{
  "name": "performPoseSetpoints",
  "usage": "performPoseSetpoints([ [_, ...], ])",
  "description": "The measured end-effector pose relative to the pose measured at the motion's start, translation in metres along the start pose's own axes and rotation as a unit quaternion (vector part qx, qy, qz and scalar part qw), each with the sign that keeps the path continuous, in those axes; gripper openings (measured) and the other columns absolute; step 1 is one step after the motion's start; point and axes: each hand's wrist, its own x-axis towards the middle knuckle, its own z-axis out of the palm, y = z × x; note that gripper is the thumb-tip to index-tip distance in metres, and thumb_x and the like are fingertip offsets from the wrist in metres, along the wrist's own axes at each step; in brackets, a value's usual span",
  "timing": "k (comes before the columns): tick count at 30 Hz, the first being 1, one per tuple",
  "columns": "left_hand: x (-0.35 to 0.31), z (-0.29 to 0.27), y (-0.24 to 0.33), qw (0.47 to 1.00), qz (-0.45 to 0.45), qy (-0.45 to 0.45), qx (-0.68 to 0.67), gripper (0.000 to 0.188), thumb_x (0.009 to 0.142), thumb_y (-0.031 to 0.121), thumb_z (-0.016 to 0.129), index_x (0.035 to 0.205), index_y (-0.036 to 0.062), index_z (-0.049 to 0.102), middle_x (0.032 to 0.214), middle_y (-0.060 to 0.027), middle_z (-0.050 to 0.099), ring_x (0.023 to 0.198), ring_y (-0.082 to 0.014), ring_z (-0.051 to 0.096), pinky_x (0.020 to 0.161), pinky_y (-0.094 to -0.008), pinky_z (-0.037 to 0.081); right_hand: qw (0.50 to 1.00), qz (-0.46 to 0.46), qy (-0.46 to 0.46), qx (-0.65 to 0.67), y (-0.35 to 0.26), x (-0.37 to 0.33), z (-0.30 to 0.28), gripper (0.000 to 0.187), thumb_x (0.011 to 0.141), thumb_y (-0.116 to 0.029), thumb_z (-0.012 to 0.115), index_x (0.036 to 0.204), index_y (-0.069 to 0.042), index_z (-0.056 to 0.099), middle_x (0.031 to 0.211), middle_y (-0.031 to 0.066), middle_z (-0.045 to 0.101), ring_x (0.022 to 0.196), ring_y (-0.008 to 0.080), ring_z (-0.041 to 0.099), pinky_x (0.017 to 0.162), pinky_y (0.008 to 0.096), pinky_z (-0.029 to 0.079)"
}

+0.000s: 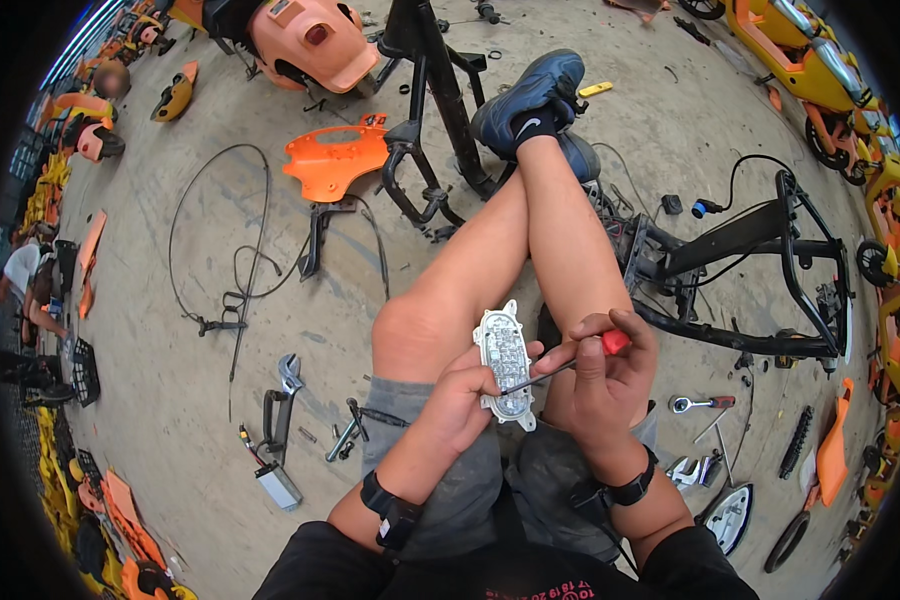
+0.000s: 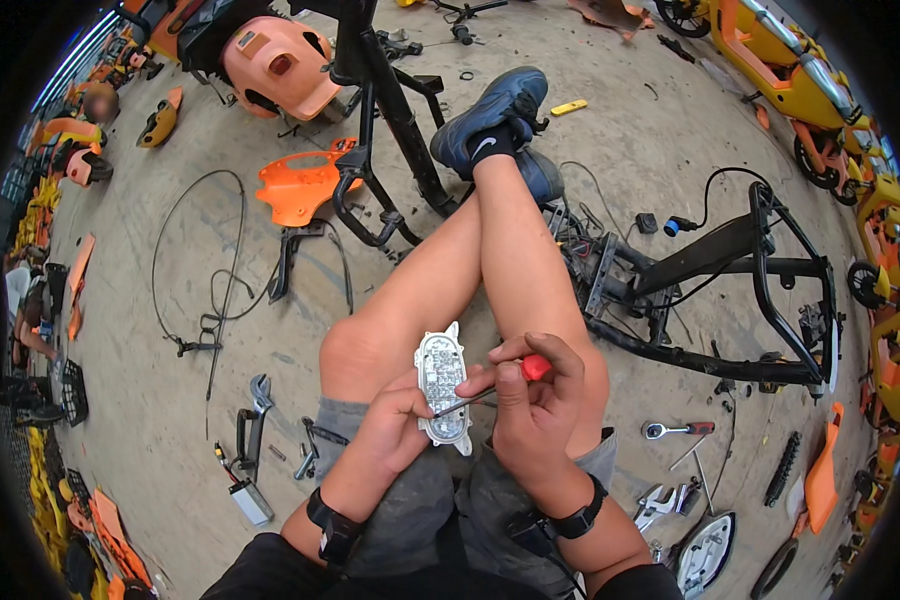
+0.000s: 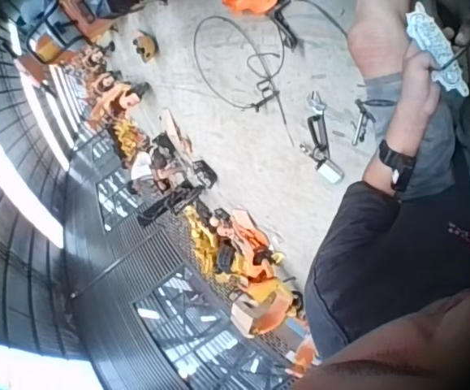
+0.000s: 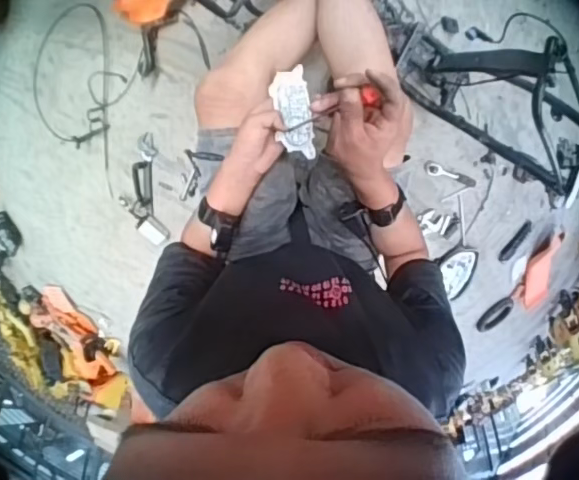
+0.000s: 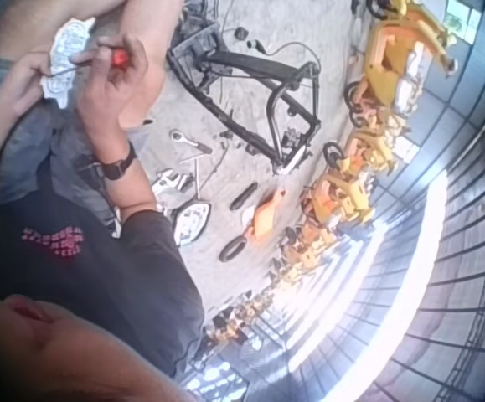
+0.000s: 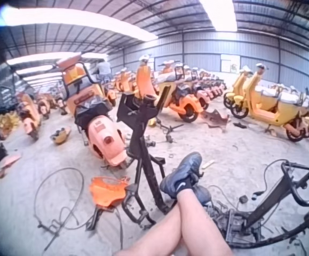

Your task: The person unscrews and removes a plastic cover from an electronic circuit board, then fits and secures a black casing onto the board.

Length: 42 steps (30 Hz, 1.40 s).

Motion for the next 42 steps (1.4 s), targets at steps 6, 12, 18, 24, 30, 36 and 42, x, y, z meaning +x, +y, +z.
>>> performPoseSetpoints([
  [6,0.000,-0.004,-0.001,1.000,-0.003,0.008,0.001,0.065,0.066,-0.001,0.045,0.130,-0.0103,0.046,0.126,-0.0189,0.059,0.118,-0.0302,0.058,0.105,-0.0419,0.045,0.999,0.040,0.030,-0.017,-0.003,0.000,0.005,0.037,0.101,-0.005,0.047,0.136,-0.006,0.034,0.105,0.0144,0.055,0.066,0.0196,0.066,0.062,0.0363,0.059],
  [12,0.003,-0.007,-0.003,0.999,-0.004,0.025,-0.033,0.049,0.083,0.003,0.042,0.131,-0.0063,0.044,0.123,-0.0197,0.060,0.111,-0.0297,0.062,0.099,-0.0419,0.050,0.996,0.060,-0.032,-0.065,-0.008,-0.001,0.000,0.045,0.099,-0.004,0.051,0.142,-0.004,0.034,0.116,0.0161,0.056,0.087,0.0223,0.069,0.075,0.0313,0.058],
  [18,0.006,-0.010,-0.006,0.995,-0.047,0.073,-0.044,0.035,0.096,0.013,0.039,0.126,-0.0026,0.046,0.119,-0.0197,0.062,0.106,-0.0297,0.064,0.096,-0.0424,0.052,0.994,0.068,-0.068,-0.047,-0.003,-0.008,-0.004,0.042,0.100,-0.007,0.051,0.139,0.001,0.037,0.115,0.0168,0.056,0.086,0.0215,0.068,0.077,0.0307,0.057],
  [24,0.008,-0.014,-0.011,0.997,-0.025,0.074,-0.029,0.030,0.094,0.011,0.044,0.120,-0.0018,0.051,0.110,-0.0140,0.066,0.094,-0.0224,0.068,0.079,-0.0365,0.058,0.998,0.062,0.008,-0.018,-0.007,0.000,-0.003,0.037,0.103,-0.017,0.049,0.135,0.000,0.041,0.113,0.0153,0.056,0.071,0.0195,0.067,0.063,0.0291,0.056],
  [30,0.004,-0.008,-0.005,0.997,-0.024,0.080,0.007,0.033,0.092,0.008,0.046,0.124,0.0003,0.050,0.112,-0.0167,0.066,0.094,-0.0256,0.067,0.083,-0.0384,0.056,0.995,0.053,0.079,-0.016,-0.009,0.004,-0.004,0.035,0.103,-0.017,0.049,0.132,0.000,0.040,0.114,0.0154,0.055,0.070,0.0188,0.067,0.062,0.0294,0.057],
  [36,0.003,-0.005,-0.006,0.996,-0.023,0.077,0.031,0.028,0.091,0.007,0.047,0.117,-0.0011,0.054,0.108,-0.0115,0.067,0.092,-0.0202,0.066,0.079,-0.0338,0.056,0.998,0.020,0.042,-0.031,-0.005,0.001,-0.006,0.032,0.103,-0.016,0.048,0.132,-0.003,0.041,0.116,0.0149,0.054,0.072,0.0193,0.068,0.063,0.0310,0.057],
  [42,0.004,-0.004,-0.006,0.996,-0.029,0.081,0.039,0.028,0.091,0.007,0.048,0.116,-0.0013,0.055,0.109,-0.0114,0.067,0.094,-0.0201,0.065,0.081,-0.0334,0.055,0.999,0.016,0.031,-0.030,-0.007,0.001,-0.001,0.033,0.103,-0.015,0.048,0.132,-0.003,0.040,0.117,0.0155,0.053,0.074,0.0209,0.069,0.063,0.0320,0.058],
])
